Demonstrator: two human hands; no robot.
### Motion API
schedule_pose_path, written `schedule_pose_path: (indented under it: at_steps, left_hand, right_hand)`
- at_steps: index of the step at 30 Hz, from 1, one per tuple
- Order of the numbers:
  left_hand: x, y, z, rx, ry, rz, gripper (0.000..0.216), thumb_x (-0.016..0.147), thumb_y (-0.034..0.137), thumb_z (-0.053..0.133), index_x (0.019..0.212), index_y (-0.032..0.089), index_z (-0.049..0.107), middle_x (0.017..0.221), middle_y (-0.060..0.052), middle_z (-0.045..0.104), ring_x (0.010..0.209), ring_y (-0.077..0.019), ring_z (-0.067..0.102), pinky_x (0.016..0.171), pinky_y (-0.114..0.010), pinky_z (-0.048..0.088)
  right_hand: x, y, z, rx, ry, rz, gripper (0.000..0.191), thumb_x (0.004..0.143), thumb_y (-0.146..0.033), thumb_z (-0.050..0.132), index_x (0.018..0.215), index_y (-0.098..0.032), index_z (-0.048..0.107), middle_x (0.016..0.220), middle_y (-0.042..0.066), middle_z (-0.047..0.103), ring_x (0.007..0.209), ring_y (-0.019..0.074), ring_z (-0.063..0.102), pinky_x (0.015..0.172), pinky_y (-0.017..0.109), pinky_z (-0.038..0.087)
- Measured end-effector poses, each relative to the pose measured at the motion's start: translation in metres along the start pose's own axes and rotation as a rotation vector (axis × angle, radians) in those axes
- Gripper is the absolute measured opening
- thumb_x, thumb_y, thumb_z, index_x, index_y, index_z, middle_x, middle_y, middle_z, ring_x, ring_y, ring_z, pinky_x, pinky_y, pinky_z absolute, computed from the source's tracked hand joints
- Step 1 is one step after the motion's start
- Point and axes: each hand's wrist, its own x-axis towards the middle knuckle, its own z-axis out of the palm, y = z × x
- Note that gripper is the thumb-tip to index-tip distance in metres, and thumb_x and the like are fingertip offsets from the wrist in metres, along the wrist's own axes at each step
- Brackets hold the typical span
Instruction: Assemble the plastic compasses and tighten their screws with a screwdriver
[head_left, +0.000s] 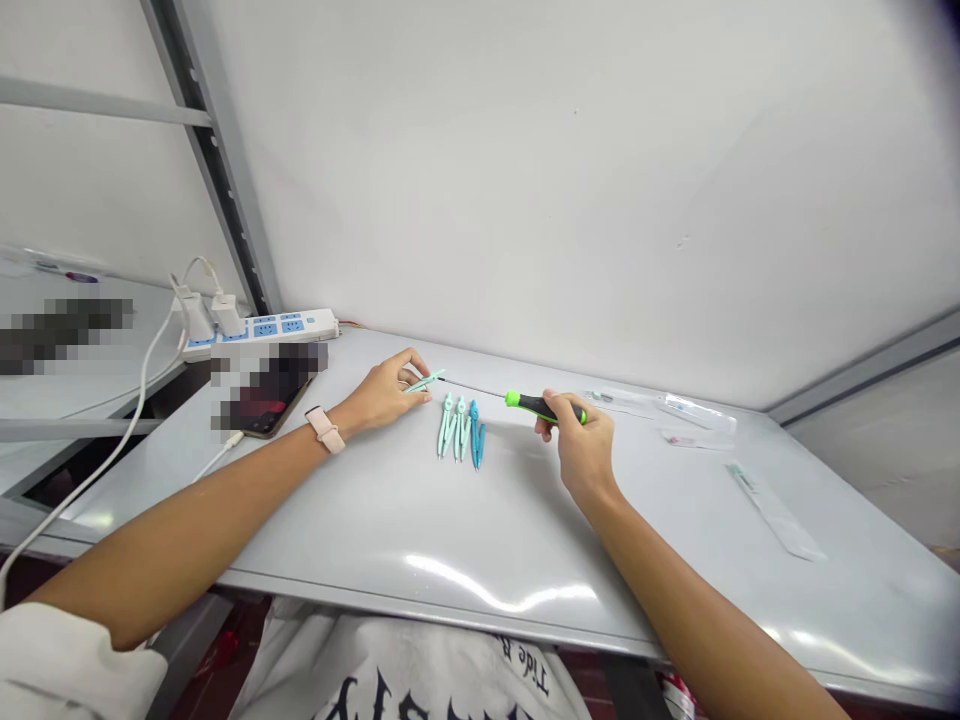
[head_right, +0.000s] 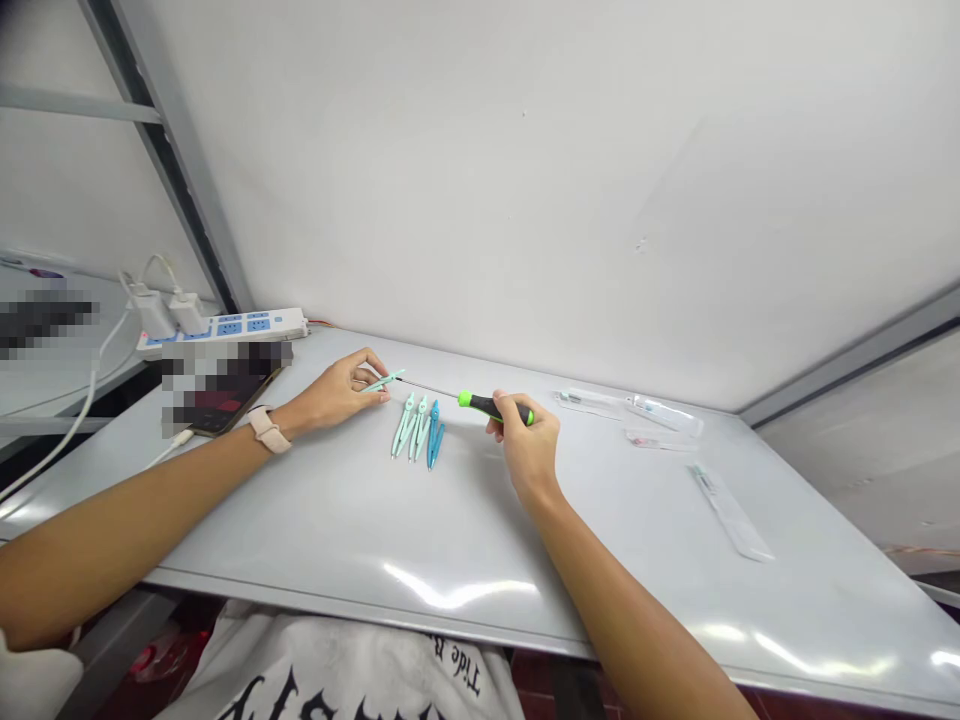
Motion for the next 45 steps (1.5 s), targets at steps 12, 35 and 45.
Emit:
schedule_pose_path:
  at_steps: [12,35,45]
  left_hand:
    - [0.0016,-0.0017,-0.0003,-0.010,-0.025,-0.003,0.034,0.074,0.030,0.078,0.098,0.023,0.055,0.086,-0.001,0.070,0.083,-0.0199,0.068,0.073,-0.031,0.047]
    - [0.0019,-0.0004,-0.0022,-0.389,-0.107,-0.178,0.043,0.074,0.033,0.087,0.098,0.021,0.053,0.096,-0.010,0.077,0.053,-0.0056,0.045,0.049,-0.022,0.031]
    - [0.0033,-0.0053,-0.0016,-0.448,-0.136,-0.202,0.037,0.079,0.031,0.082,0.102,0.017,0.056,0.102,-0.015,0.078,0.054,-0.0053,0.050,0.049,-0.023,0.032]
  right_hand:
    - [-0.0009,0.0023,0.0017,-0.035,-0.098,0.001,0.036,0.085,-0.043,0.066,0.057,-0.022,0.059,0.053,0.001,0.057,0.054,0.0152,0.047,0.057,0.031,0.039]
    - [-0.0031,-0.0039,0.0000,0.008,-0.012,-0.035,0.033,0.088,-0.039,0.065,0.060,-0.023,0.059,0.055,0.001,0.058,0.055,0.0160,0.047,0.060,0.033,0.040]
    - [-0.0036,-0.0039,0.0005,0.001,-0.015,-0.050,0.033,0.088,-0.038,0.063,0.059,-0.022,0.058,0.055,0.000,0.058,0.055,0.0150,0.047,0.060,0.032,0.040]
